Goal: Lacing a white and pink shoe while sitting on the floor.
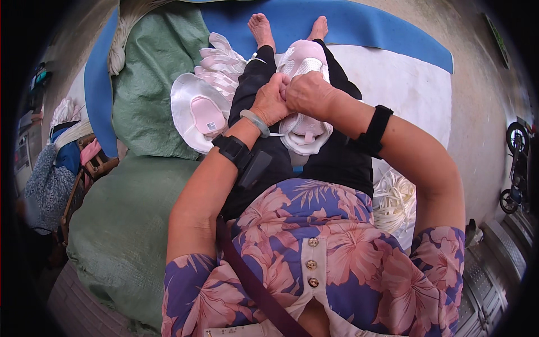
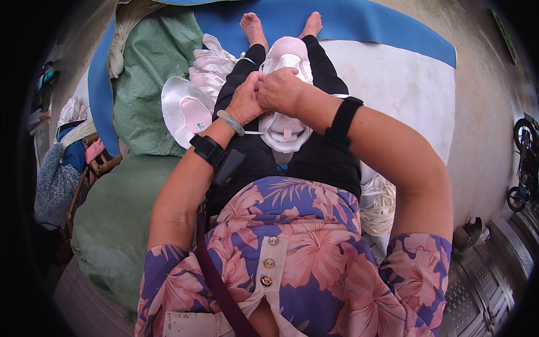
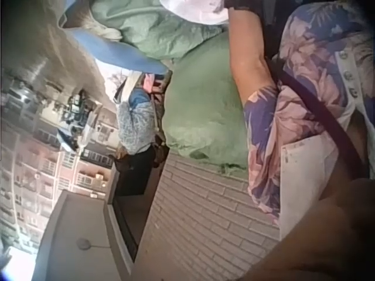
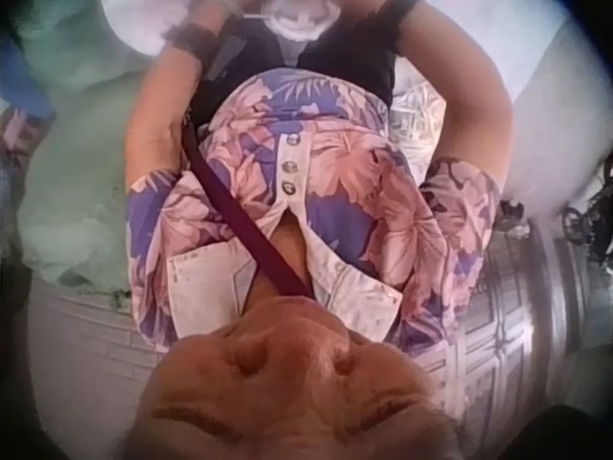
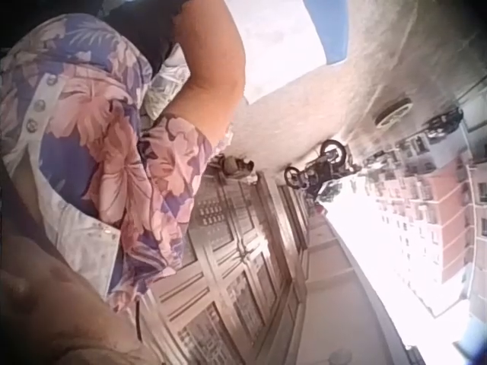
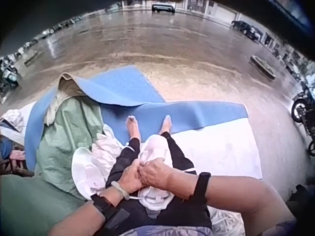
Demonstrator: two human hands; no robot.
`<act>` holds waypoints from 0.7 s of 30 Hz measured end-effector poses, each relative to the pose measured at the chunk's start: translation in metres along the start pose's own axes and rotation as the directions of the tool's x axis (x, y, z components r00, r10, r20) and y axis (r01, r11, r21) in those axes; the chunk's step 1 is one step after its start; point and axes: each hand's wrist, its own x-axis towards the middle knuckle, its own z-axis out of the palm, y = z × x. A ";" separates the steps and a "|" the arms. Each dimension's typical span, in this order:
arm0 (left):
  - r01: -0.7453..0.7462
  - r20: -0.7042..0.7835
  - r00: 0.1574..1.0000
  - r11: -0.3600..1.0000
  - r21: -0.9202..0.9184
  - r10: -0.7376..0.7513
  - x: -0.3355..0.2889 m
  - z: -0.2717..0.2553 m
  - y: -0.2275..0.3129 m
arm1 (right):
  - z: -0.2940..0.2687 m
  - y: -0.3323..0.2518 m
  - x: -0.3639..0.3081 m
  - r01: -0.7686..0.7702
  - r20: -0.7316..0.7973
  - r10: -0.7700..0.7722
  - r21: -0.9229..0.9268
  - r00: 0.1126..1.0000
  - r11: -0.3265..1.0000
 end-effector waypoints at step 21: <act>-0.058 -0.022 0.998 0.997 0.046 0.059 0.007 0.003 0.026 | 0.068 0.002 -0.052 0.144 -0.028 0.759 0.986 0.651 -0.088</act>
